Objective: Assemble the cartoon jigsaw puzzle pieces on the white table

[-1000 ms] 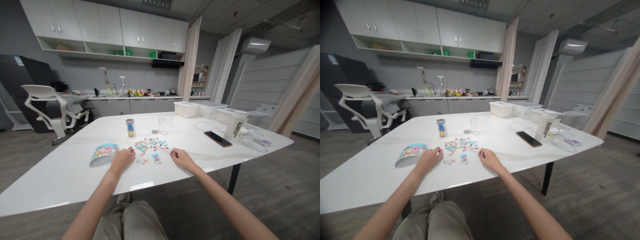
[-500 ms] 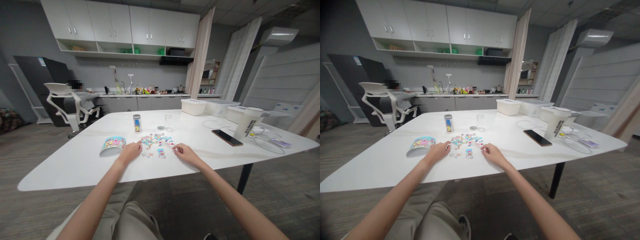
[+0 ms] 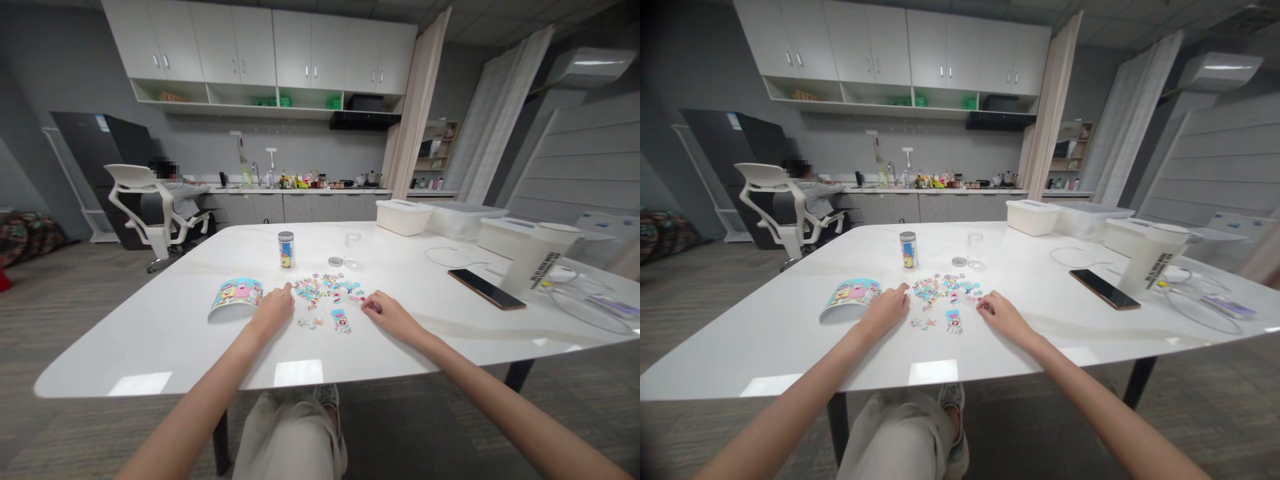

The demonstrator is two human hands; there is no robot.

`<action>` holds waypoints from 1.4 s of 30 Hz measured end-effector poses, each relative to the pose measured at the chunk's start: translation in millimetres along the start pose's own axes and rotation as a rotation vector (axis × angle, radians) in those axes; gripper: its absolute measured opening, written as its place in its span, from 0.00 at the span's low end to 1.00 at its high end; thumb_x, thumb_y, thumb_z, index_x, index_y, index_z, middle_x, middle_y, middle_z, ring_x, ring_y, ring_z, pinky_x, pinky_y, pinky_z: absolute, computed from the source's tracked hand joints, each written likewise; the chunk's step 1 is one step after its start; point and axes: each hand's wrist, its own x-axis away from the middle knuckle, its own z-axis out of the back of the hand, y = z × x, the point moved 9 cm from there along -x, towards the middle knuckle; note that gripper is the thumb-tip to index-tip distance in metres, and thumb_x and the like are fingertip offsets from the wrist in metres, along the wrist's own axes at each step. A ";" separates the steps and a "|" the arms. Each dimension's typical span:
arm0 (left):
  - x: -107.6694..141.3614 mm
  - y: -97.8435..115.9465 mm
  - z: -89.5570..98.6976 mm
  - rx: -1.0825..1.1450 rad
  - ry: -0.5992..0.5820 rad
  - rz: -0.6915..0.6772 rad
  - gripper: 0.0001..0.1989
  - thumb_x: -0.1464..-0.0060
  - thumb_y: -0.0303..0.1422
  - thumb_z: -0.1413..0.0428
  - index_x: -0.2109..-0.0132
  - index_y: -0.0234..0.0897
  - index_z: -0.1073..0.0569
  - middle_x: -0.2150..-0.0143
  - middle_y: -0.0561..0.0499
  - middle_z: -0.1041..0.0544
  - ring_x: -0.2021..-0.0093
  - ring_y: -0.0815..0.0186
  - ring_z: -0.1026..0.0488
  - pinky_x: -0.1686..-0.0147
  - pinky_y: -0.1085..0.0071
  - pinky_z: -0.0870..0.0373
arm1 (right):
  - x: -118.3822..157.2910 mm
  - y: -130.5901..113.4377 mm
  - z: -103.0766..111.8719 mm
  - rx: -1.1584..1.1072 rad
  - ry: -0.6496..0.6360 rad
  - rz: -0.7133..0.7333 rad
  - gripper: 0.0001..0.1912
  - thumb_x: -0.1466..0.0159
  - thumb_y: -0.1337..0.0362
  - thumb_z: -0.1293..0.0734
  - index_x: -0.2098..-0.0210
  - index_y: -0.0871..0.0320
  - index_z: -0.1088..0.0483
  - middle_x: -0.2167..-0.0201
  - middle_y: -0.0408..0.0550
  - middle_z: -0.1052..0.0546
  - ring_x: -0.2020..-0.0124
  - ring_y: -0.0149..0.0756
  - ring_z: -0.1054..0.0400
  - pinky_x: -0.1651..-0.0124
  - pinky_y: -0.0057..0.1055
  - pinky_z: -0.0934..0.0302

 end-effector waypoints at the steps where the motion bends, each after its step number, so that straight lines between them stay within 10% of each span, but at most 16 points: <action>1: -8.0 0.6 1.8 0.006 -0.003 -0.005 0.17 0.36 0.28 0.59 0.45 0.31 0.34 0.59 0.37 0.22 0.58 0.53 0.23 0.62 0.64 0.30 | -6.5 -1.6 -0.7 0.013 -0.012 0.008 0.07 0.39 0.68 0.38 0.67 0.58 0.28 0.68 0.47 0.30 0.69 0.34 0.35 0.62 0.31 0.39; 14: -94.9 -0.9 -29.8 0.163 -0.156 -0.333 0.13 0.38 0.34 0.52 0.53 0.38 0.25 0.64 0.47 0.21 0.62 0.62 0.23 0.61 0.70 0.32 | -127.1 21.6 -8.3 0.247 0.005 0.057 0.07 0.39 0.69 0.38 0.67 0.57 0.28 0.70 0.46 0.24 0.70 0.34 0.34 0.65 0.29 0.44; 42: -61.4 16.9 -23.4 -0.015 -0.127 -0.177 0.15 0.37 0.25 0.59 0.49 0.31 0.31 0.59 0.36 0.25 0.54 0.54 0.24 0.59 0.64 0.30 | -106.8 23.1 -31.7 0.072 -0.111 0.182 0.13 0.38 0.66 0.38 0.58 0.56 0.23 0.56 0.52 0.25 0.55 0.42 0.29 0.48 0.39 0.37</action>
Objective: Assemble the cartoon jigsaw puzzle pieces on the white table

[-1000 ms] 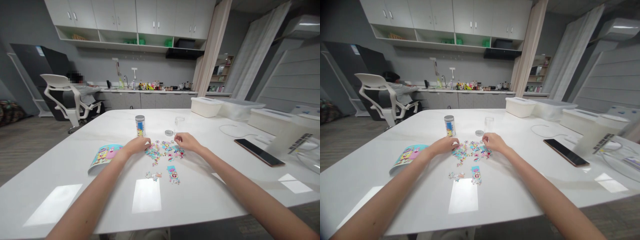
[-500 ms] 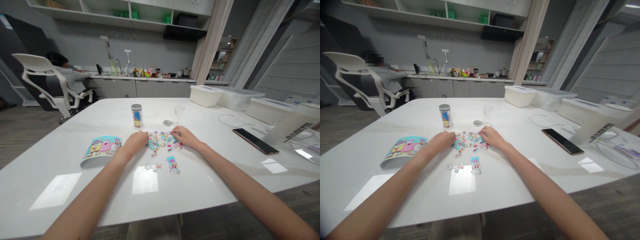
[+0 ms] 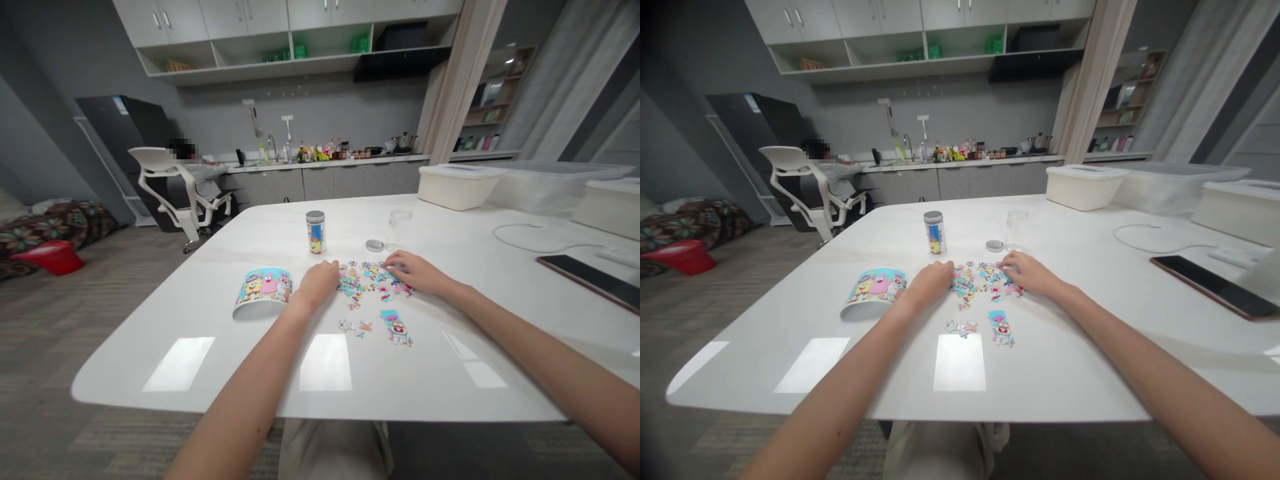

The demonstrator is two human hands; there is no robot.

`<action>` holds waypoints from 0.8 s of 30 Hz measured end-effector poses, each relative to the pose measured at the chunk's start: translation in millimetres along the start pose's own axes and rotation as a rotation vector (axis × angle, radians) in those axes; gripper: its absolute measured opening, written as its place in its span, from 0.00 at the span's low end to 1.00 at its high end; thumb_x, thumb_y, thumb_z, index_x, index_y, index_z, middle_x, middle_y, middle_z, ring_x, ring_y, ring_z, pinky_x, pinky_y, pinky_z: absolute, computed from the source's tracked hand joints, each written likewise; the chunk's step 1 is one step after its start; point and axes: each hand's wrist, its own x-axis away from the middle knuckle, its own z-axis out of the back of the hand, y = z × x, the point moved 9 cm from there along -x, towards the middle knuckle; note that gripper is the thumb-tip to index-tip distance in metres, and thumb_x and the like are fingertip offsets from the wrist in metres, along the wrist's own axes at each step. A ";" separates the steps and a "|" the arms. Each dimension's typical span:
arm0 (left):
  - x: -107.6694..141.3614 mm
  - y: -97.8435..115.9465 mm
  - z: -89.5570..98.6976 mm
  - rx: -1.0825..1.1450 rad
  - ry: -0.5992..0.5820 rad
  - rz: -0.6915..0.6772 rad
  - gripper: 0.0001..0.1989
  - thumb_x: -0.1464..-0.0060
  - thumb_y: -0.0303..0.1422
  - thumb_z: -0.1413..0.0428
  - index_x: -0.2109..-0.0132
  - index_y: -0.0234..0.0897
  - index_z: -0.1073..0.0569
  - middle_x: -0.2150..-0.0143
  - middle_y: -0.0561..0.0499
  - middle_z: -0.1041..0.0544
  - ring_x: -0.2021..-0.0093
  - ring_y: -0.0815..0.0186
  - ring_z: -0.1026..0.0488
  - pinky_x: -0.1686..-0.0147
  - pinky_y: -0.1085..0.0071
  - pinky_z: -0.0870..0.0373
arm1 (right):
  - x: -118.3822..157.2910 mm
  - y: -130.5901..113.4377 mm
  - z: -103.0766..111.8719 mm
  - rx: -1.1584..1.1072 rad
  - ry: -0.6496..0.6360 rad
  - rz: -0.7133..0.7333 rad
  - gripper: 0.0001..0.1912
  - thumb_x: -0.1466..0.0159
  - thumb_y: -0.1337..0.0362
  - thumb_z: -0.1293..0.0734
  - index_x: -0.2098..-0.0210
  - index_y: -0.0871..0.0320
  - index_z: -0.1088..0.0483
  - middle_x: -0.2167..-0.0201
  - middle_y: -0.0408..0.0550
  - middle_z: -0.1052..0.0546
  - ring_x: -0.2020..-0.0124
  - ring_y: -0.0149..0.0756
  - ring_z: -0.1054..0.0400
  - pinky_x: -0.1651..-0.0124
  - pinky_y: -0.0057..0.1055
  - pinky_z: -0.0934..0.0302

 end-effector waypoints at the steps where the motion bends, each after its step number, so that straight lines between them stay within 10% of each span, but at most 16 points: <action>1: 0.1 0.6 -0.3 0.002 -0.002 -0.005 0.15 0.37 0.24 0.59 0.50 0.31 0.31 0.60 0.36 0.25 0.54 0.54 0.24 0.59 0.64 0.30 | 0.0 -0.4 -0.1 0.004 -0.003 0.000 0.13 0.37 0.66 0.38 0.58 0.56 0.23 0.56 0.51 0.25 0.55 0.42 0.29 0.47 0.38 0.37; 24: -1.4 12.9 25.4 0.123 0.046 -0.132 0.15 0.35 0.36 0.55 0.51 0.35 0.28 0.64 0.44 0.23 0.62 0.59 0.25 0.61 0.66 0.33 | 2.0 -13.7 -1.1 0.054 -0.066 0.014 0.14 0.35 0.67 0.40 0.53 0.57 0.26 0.54 0.53 0.27 0.51 0.42 0.32 0.45 0.37 0.40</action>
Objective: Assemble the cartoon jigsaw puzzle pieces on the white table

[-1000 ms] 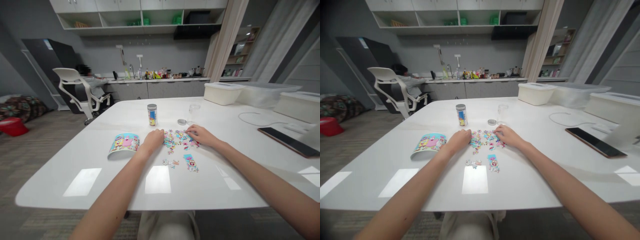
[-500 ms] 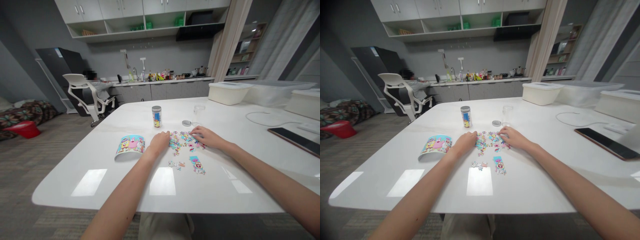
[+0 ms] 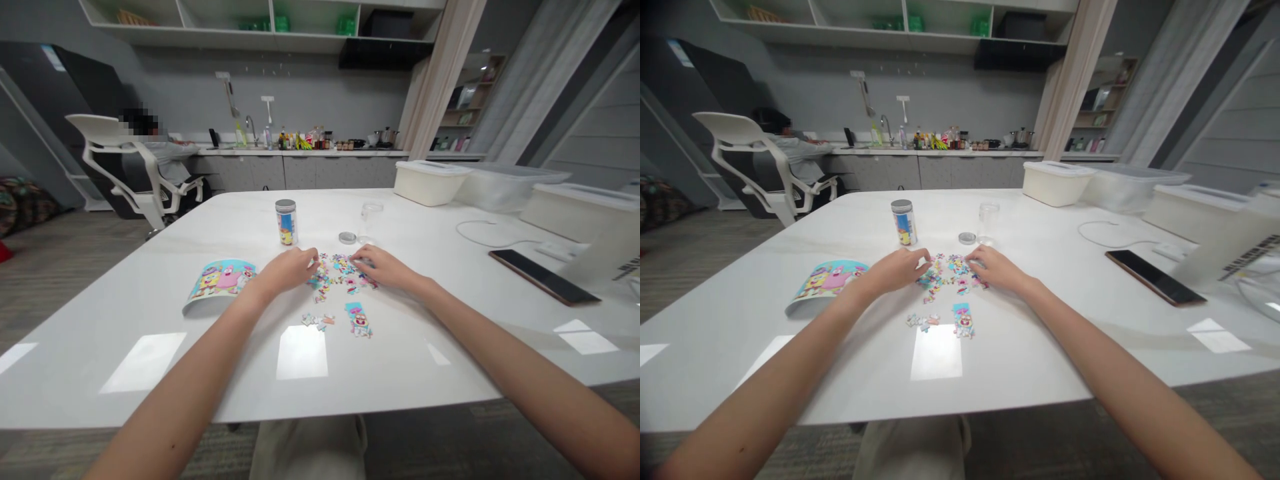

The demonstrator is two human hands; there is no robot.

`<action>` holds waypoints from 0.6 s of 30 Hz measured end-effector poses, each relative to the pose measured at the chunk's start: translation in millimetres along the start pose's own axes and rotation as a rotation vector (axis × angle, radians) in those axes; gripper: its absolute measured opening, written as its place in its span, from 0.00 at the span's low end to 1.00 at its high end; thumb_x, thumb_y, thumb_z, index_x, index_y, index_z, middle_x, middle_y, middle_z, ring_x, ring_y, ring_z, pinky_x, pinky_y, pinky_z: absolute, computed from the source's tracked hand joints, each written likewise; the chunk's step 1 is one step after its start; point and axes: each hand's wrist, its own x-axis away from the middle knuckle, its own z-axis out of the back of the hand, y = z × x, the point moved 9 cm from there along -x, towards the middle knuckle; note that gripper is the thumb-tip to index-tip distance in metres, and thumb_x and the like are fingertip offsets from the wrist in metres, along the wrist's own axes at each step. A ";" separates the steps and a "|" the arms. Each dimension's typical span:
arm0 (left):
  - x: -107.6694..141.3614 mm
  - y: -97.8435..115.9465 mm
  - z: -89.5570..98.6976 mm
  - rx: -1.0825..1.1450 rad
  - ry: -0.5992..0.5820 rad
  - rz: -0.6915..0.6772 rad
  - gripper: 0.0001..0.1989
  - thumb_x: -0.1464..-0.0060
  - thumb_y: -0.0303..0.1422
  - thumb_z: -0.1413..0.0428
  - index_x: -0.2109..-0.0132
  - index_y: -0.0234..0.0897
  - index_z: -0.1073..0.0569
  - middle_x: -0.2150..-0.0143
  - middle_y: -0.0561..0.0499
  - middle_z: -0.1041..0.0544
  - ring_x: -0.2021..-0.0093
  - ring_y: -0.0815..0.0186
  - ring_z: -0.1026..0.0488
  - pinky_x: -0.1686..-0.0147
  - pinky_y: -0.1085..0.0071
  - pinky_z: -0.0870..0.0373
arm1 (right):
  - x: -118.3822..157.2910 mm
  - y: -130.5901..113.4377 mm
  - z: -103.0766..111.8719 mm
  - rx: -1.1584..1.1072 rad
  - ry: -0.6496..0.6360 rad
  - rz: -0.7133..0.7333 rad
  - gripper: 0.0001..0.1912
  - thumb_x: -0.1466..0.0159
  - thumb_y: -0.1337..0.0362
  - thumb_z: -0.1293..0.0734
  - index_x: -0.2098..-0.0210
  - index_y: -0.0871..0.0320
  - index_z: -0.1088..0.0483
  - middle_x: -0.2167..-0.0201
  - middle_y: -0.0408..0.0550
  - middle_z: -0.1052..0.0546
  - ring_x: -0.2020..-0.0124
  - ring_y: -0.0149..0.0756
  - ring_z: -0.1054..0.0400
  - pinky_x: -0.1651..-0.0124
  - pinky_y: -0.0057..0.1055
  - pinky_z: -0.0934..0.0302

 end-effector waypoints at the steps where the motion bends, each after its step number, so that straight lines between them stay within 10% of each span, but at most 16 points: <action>1: 1.3 6.6 1.2 0.098 -0.040 -0.066 0.14 0.37 0.37 0.52 0.53 0.36 0.26 0.66 0.47 0.23 0.64 0.62 0.26 0.62 0.69 0.34 | 0.1 -0.4 0.5 -0.002 -0.004 0.001 0.14 0.35 0.67 0.39 0.53 0.57 0.26 0.54 0.53 0.26 0.51 0.42 0.32 0.45 0.37 0.40; 8: 24.1 50.4 -7.7 0.409 -0.405 -0.329 0.14 0.54 0.42 0.37 0.61 0.41 0.21 0.73 0.56 0.28 0.73 0.70 0.33 0.68 0.75 0.38 | 1.4 -4.4 6.0 0.007 0.008 0.000 0.12 0.35 0.66 0.39 0.56 0.59 0.26 0.56 0.54 0.26 0.52 0.42 0.31 0.47 0.38 0.39; 18: 27.9 50.8 -8.9 0.457 -0.516 -0.339 0.13 0.51 0.42 0.40 0.62 0.38 0.22 0.80 0.59 0.37 0.79 0.73 0.42 0.76 0.75 0.45 | 2.9 -8.0 6.7 0.040 0.005 -0.003 0.13 0.35 0.66 0.40 0.55 0.62 0.27 0.56 0.56 0.26 0.52 0.43 0.32 0.46 0.39 0.39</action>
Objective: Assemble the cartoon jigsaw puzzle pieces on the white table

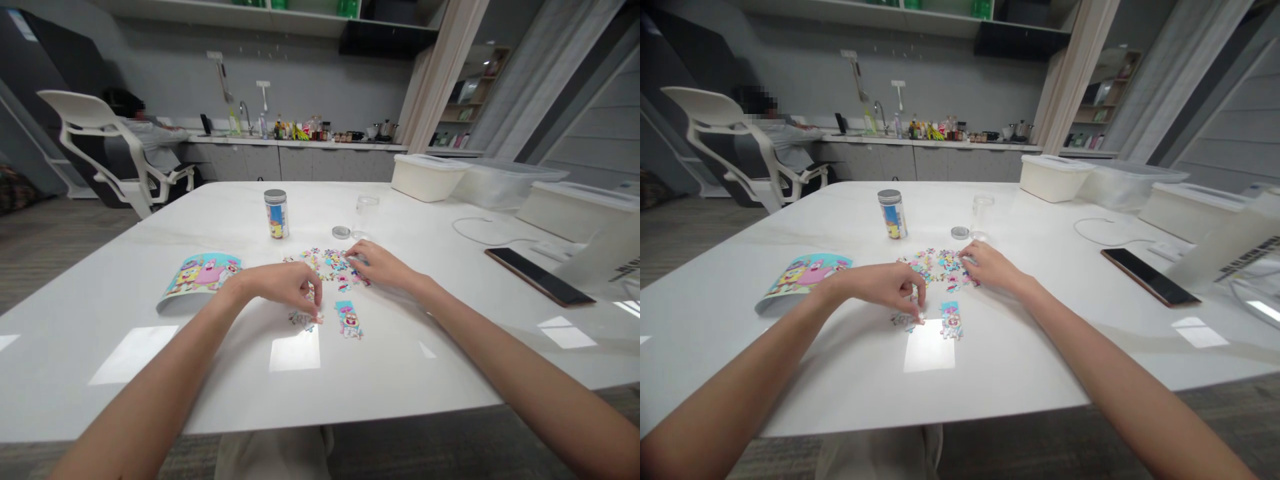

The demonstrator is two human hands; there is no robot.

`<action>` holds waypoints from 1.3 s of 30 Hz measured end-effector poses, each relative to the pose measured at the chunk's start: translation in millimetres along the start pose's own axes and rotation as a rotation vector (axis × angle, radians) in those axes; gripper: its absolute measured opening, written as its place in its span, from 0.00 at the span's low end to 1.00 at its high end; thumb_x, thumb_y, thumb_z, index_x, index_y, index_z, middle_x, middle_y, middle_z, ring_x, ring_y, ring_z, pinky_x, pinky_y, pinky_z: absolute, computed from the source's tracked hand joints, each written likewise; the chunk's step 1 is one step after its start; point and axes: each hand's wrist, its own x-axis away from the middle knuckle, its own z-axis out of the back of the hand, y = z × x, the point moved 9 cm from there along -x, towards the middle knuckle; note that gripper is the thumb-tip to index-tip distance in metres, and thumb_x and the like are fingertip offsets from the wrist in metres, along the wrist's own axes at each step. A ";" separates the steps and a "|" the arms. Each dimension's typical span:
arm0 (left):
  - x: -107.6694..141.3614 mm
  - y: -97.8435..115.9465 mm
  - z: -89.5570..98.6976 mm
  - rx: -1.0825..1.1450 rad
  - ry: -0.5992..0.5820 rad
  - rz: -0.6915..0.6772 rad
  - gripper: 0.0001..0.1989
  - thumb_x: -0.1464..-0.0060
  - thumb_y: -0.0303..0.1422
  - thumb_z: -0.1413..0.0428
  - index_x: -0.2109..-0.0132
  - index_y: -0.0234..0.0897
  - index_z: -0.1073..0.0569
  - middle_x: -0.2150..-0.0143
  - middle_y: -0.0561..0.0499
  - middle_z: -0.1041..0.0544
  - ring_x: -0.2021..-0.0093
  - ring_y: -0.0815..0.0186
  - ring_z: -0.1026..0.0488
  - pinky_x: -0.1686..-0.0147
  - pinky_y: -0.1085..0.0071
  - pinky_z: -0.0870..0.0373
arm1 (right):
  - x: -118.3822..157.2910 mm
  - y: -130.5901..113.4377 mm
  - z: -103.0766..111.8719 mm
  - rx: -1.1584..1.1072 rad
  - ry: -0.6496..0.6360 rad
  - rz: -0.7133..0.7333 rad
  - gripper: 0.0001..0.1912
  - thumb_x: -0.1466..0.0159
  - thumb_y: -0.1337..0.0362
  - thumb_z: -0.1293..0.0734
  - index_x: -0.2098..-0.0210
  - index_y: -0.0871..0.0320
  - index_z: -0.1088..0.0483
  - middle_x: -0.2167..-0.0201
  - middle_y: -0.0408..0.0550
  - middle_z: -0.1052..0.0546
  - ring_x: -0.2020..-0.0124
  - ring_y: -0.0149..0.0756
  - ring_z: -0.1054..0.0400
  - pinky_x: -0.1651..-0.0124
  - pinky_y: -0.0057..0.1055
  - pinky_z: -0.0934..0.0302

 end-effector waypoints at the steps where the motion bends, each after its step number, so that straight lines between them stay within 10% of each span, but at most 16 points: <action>1: 1.0 -2.1 -2.2 0.013 -0.032 0.015 0.14 0.53 0.42 0.38 0.62 0.38 0.22 0.80 0.60 0.38 0.79 0.73 0.43 0.76 0.75 0.46 | 0.2 0.0 0.0 0.006 0.000 -0.002 0.13 0.35 0.66 0.40 0.55 0.61 0.27 0.56 0.56 0.26 0.52 0.43 0.32 0.46 0.40 0.39; 20: 14.8 -2.5 -10.9 -0.001 -0.177 0.143 0.08 0.58 0.33 0.38 0.66 0.37 0.21 0.80 0.59 0.36 0.80 0.73 0.42 0.80 0.76 0.47 | 1.0 -1.8 4.4 0.073 0.015 0.017 0.12 0.34 0.66 0.40 0.55 0.61 0.28 0.55 0.55 0.26 0.50 0.44 0.32 0.45 0.41 0.39; 39: 8.4 19.4 -20.2 -0.009 -0.163 0.087 0.06 0.58 0.32 0.42 0.69 0.36 0.23 0.78 0.57 0.32 0.78 0.72 0.37 0.76 0.74 0.42 | 7.4 -65.1 9.3 -0.156 0.017 0.317 0.10 0.38 0.73 0.39 0.60 0.57 0.30 0.57 0.52 0.28 0.54 0.39 0.34 0.50 0.41 0.38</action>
